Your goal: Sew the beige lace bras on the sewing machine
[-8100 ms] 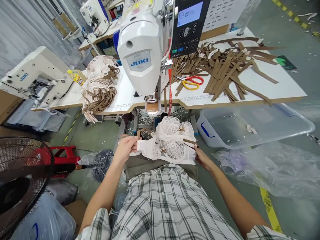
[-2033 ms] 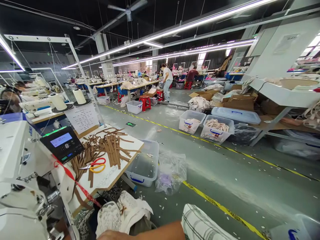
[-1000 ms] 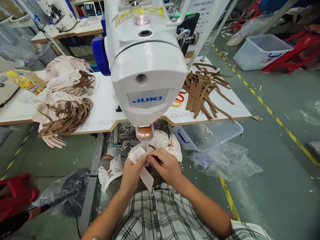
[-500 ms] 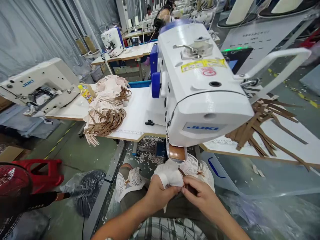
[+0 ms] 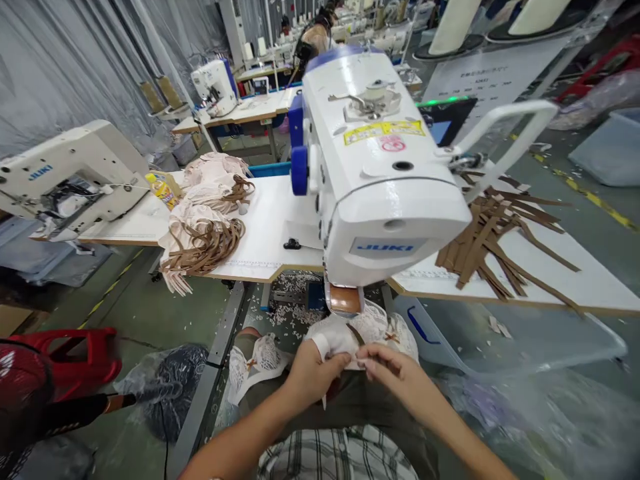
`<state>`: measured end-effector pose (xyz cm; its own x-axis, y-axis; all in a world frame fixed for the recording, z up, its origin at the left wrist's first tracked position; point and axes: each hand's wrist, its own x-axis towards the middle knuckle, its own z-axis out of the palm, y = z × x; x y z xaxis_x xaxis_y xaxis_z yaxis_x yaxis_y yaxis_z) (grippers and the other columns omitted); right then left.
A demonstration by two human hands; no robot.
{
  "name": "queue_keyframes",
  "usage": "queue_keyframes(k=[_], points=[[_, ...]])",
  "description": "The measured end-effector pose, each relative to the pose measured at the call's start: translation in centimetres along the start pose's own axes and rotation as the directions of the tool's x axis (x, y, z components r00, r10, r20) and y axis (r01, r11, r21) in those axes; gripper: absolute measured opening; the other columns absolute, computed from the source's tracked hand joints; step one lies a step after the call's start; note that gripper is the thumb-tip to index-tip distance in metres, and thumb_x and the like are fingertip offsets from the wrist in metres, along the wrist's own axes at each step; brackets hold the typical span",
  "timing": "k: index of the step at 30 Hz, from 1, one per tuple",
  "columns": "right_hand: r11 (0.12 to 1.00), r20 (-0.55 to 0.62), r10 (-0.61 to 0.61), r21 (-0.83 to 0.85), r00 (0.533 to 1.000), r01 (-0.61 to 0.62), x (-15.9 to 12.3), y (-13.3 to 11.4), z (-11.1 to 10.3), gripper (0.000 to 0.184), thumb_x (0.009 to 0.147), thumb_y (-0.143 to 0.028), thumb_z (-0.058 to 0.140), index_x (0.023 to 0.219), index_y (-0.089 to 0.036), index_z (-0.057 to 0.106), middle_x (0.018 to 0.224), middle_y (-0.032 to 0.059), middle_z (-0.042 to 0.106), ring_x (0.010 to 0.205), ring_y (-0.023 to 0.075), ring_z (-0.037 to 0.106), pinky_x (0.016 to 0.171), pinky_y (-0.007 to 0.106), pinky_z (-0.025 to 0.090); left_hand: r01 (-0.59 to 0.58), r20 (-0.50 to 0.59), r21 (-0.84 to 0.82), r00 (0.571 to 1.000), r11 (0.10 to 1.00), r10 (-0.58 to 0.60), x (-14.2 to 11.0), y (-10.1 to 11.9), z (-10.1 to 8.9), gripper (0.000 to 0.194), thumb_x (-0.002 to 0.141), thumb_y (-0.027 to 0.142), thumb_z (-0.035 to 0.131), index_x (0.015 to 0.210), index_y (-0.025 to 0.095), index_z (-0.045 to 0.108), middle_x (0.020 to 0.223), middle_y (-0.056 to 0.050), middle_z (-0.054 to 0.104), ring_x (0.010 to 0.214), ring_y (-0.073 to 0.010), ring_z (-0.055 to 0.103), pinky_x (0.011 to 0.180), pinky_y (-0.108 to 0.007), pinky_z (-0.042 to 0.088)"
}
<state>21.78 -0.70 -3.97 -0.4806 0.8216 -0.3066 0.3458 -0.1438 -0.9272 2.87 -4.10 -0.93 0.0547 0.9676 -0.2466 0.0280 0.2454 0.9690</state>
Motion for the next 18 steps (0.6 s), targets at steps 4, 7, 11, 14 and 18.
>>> queue_keyframes(k=[4,7,11,14,18], points=[[0.998,-0.110,0.004,0.063,0.994,0.003,-0.4,-1.0,-1.6,0.025,0.086,-0.043,0.059,0.092,-0.019,0.060,0.076,0.0012,0.061,0.068,0.0157,0.056,0.065,0.028,0.044,0.054,0.031,0.069,0.998,0.996,-0.057,0.7,-0.4,-1.0,0.026,0.082,0.036,0.066,0.096,0.015,0.075,0.094,-0.006,0.074,0.090,-0.0237,0.064,0.089,-0.033,0.048],[0.999,-0.138,-0.044,-0.002,0.989,0.044,-0.8,-1.8,-2.4,0.018,0.087,-0.037,0.061,0.089,-0.021,0.054,0.071,-0.0033,0.055,0.062,0.0119,0.050,0.058,0.024,0.038,0.071,0.076,0.079,0.994,0.994,-0.077,1.3,-0.2,-1.1,0.034,0.083,0.037,0.067,0.108,0.015,0.074,0.105,-0.008,0.074,0.102,-0.0263,0.063,0.098,-0.036,0.045],[0.987,-0.088,-0.096,-0.139,0.991,0.083,-1.4,-2.7,-2.9,0.009,0.091,-0.030,0.056,0.089,-0.022,0.051,0.070,-0.0050,0.053,0.062,0.0107,0.048,0.058,0.023,0.033,0.102,0.114,0.160,0.986,0.982,-0.121,1.2,1.5,-0.4,0.036,0.086,0.037,0.065,0.114,0.016,0.073,0.094,-0.008,0.075,0.102,-0.0279,0.064,0.095,-0.036,0.047],[0.966,-0.060,-0.133,-0.233,0.989,0.116,-1.6,-3.1,-3.1,0.005,0.089,-0.021,0.054,0.089,-0.023,0.048,0.073,-0.0053,0.055,0.063,0.0107,0.049,0.059,0.023,0.032,0.073,0.117,0.195,0.988,0.978,-0.097,0.8,2.7,0.5,0.035,0.086,0.036,0.065,0.115,0.018,0.073,0.093,-0.007,0.075,0.103,-0.0275,0.065,0.094,-0.033,0.047],[0.913,-0.050,-0.210,-0.367,0.976,0.177,-1.5,-3.2,-3.2,0.009,0.086,-0.014,0.053,0.088,-0.022,0.048,0.072,-0.0046,0.055,0.064,0.0114,0.048,0.060,0.024,0.031,0.042,0.092,0.256,0.993,0.966,-0.067,0.8,3.3,1.6,0.036,0.085,0.033,0.065,0.117,0.018,0.073,0.106,-0.006,0.075,0.103,-0.0272,0.065,0.092,-0.032,0.048]])
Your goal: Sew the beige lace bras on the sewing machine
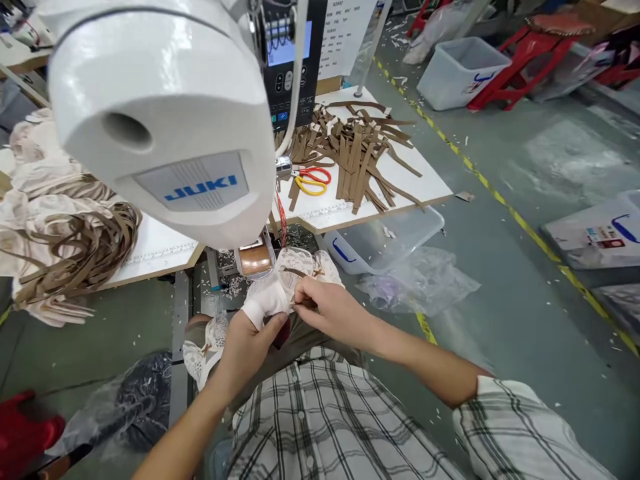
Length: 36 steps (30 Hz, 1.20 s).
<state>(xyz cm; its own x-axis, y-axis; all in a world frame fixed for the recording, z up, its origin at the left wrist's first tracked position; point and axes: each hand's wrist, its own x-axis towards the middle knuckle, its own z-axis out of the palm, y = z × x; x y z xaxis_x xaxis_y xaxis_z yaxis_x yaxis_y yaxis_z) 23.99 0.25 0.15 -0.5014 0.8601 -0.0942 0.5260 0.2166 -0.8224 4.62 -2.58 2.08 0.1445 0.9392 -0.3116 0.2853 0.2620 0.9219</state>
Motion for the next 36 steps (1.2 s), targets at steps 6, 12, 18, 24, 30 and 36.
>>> queue_keyframes(k=[6,12,18,24,30,36], points=[[0.999,0.055,0.014,0.032,0.998,-0.016,0.3,-0.1,-1.0,0.012,0.085,-0.014,0.055,0.095,-0.021,0.056,0.072,-0.0039,0.061,0.065,0.0123,0.053,0.061,0.024,0.031,0.026,0.040,0.119,0.999,0.993,-0.031,0.6,0.0,0.2,0.030,0.083,0.033,0.067,0.105,0.015,0.076,0.088,-0.006,0.075,0.084,-0.0247,0.064,0.074,-0.029,0.049],[0.973,0.170,0.022,0.222,0.985,-0.060,1.3,1.5,-1.6,0.007,0.082,-0.023,0.063,0.080,-0.019,0.068,0.068,-0.0046,0.059,0.065,0.0105,0.050,0.061,0.023,0.033,0.153,0.098,0.026,0.983,0.988,-0.155,1.6,-1.1,-0.2,0.032,0.080,0.041,0.072,0.096,0.013,0.075,0.083,-0.005,0.074,0.075,-0.0209,0.063,0.066,-0.026,0.047],[0.856,0.288,0.151,0.440,0.946,-0.271,1.6,2.1,-1.1,0.017,0.080,-0.031,0.063,0.075,-0.016,0.070,0.057,-0.0066,0.042,0.056,0.0087,0.035,0.055,0.023,0.026,0.269,0.109,-0.212,0.962,0.939,-0.251,2.4,-2.1,0.2,0.036,0.071,0.039,0.082,0.094,0.012,0.074,0.086,-0.007,0.075,0.078,-0.0201,0.065,0.071,-0.028,0.050],[0.755,0.235,0.219,0.574,0.947,-0.317,1.1,1.8,-0.6,0.015,0.079,-0.031,0.063,0.078,-0.017,0.067,0.057,-0.0077,0.034,0.056,0.0086,0.032,0.054,0.023,0.025,0.281,0.076,-0.339,0.960,0.898,-0.271,2.6,-2.1,1.0,0.030,0.069,0.037,0.084,0.082,0.012,0.074,0.076,-0.005,0.072,0.072,-0.0165,0.063,0.069,-0.026,0.049],[0.872,0.089,0.187,0.443,0.978,-0.207,0.8,0.9,-0.2,0.021,0.084,-0.032,0.060,0.070,-0.017,0.058,0.062,-0.0060,0.031,0.060,0.0095,0.032,0.055,0.024,0.025,0.210,-0.077,-0.450,0.959,0.868,-0.272,2.3,-1.4,2.2,0.033,0.065,0.037,0.086,0.081,0.013,0.071,0.071,-0.003,0.071,0.066,-0.0153,0.063,0.066,-0.026,0.050],[0.812,0.278,0.134,0.520,0.951,-0.266,2.3,0.3,-1.6,0.016,0.077,-0.032,0.064,0.069,-0.018,0.059,0.055,-0.0084,0.030,0.054,0.0079,0.028,0.053,0.023,0.026,0.173,-0.057,-0.437,0.974,0.883,-0.219,0.3,-2.0,0.2,0.040,0.070,0.044,0.082,0.096,0.015,0.074,0.092,-0.008,0.075,0.086,-0.0220,0.067,0.076,-0.029,0.051]])
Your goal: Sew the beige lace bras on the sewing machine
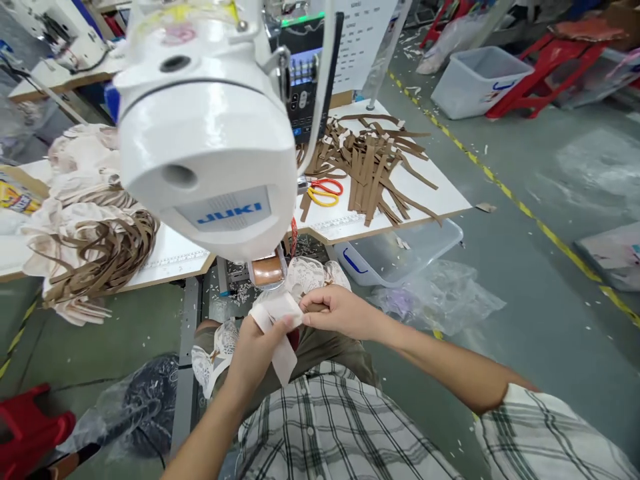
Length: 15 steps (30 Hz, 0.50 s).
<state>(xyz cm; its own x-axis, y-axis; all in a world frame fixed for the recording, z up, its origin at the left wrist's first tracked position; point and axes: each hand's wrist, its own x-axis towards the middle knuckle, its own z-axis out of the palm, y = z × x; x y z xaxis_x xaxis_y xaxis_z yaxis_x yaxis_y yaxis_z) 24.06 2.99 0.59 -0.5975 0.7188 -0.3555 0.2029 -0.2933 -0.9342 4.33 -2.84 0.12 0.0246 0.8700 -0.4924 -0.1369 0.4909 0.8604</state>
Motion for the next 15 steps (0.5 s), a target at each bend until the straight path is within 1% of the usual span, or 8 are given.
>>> queue_keyframes(k=[3,5,7,9,11,12,14,15], points=[[0.983,0.089,0.081,0.158,0.993,-0.094,0.7,-2.0,-0.8,0.018,0.068,-0.032,0.068,0.078,-0.017,0.067,0.060,-0.0050,0.053,0.056,0.0094,0.043,0.056,0.024,0.034,-0.084,-0.032,-0.334,0.996,0.939,0.078,-0.8,-1.0,-1.1,0.053,0.065,0.064,0.078,0.100,0.025,0.070,0.094,-0.004,0.074,0.094,-0.0243,0.067,0.086,-0.036,0.052],[0.973,0.144,0.082,0.201,0.986,-0.110,1.1,-3.9,-1.0,0.018,0.064,-0.030,0.069,0.077,-0.017,0.068,0.068,-0.0021,0.062,0.062,0.0113,0.051,0.060,0.025,0.039,-0.068,-0.013,-0.522,0.997,0.850,0.072,-1.4,-1.6,-1.0,0.069,0.066,0.080,0.064,0.118,0.035,0.063,0.104,-0.005,0.073,0.103,-0.0279,0.066,0.088,-0.043,0.051],[0.975,0.254,0.071,0.185,0.965,-0.120,1.4,-5.9,-0.9,0.017,0.063,-0.028,0.069,0.076,-0.018,0.069,0.067,-0.0029,0.061,0.061,0.0108,0.052,0.059,0.025,0.039,-0.028,0.013,-0.601,0.999,0.799,0.045,-1.9,-1.6,-0.6,0.084,0.068,0.089,0.050,0.139,0.043,0.047,0.126,-0.006,0.067,0.116,-0.0317,0.062,0.090,-0.046,0.051],[0.988,0.394,0.055,0.113,0.917,-0.108,1.6,-7.9,-0.7,0.013,0.066,-0.026,0.068,0.077,-0.018,0.068,0.061,-0.0055,0.056,0.056,0.0090,0.047,0.056,0.024,0.036,-0.044,-0.006,-0.581,0.999,0.813,0.049,-2.5,-1.0,-0.6,0.095,0.067,0.092,0.044,0.149,0.046,0.032,0.142,-0.006,0.058,0.122,-0.0343,0.058,0.089,-0.046,0.051],[0.999,0.501,0.035,-0.014,0.865,-0.032,1.9,-9.6,-0.7,0.008,0.070,-0.023,0.066,0.076,-0.019,0.068,0.056,-0.0075,0.048,0.052,0.0074,0.040,0.054,0.023,0.033,-0.138,-0.069,-0.489,0.990,0.861,0.119,-2.8,-0.2,-1.4,0.101,0.066,0.095,0.039,0.153,0.047,0.022,0.142,-0.006,0.058,0.120,-0.0356,0.060,0.089,-0.046,0.051],[0.994,0.516,0.019,-0.100,0.857,0.038,2.2,-10.2,-0.8,0.006,0.073,-0.021,0.064,0.076,-0.019,0.068,0.056,-0.0077,0.045,0.052,0.0070,0.038,0.053,0.022,0.031,-0.212,-0.107,-0.423,0.977,0.881,0.184,-2.8,0.1,-2.1,0.101,0.066,0.095,0.036,0.154,0.049,0.017,0.140,-0.005,0.061,0.118,-0.0357,0.061,0.088,-0.047,0.051],[0.933,0.478,-0.017,-0.309,0.878,0.186,3.0,-11.2,-1.2,0.007,0.074,-0.016,0.060,0.072,-0.019,0.066,0.056,-0.0071,0.044,0.053,0.0071,0.037,0.053,0.023,0.028,-0.425,-0.162,-0.222,0.904,0.878,0.396,-2.4,0.5,-3.8,0.093,0.073,0.092,0.030,0.153,0.052,0.010,0.136,-0.004,0.063,0.120,-0.0349,0.060,0.090,-0.048,0.051],[0.875,0.439,-0.037,-0.420,0.898,0.241,3.6,-11.5,-1.4,0.008,0.074,-0.015,0.059,0.069,-0.019,0.065,0.056,-0.0065,0.044,0.053,0.0075,0.037,0.053,0.023,0.026,-0.548,-0.137,-0.041,0.831,0.835,0.539,-2.0,0.6,-4.7,0.089,0.077,0.089,0.029,0.154,0.050,0.009,0.137,-0.005,0.062,0.124,-0.0344,0.058,0.092,-0.048,0.051]])
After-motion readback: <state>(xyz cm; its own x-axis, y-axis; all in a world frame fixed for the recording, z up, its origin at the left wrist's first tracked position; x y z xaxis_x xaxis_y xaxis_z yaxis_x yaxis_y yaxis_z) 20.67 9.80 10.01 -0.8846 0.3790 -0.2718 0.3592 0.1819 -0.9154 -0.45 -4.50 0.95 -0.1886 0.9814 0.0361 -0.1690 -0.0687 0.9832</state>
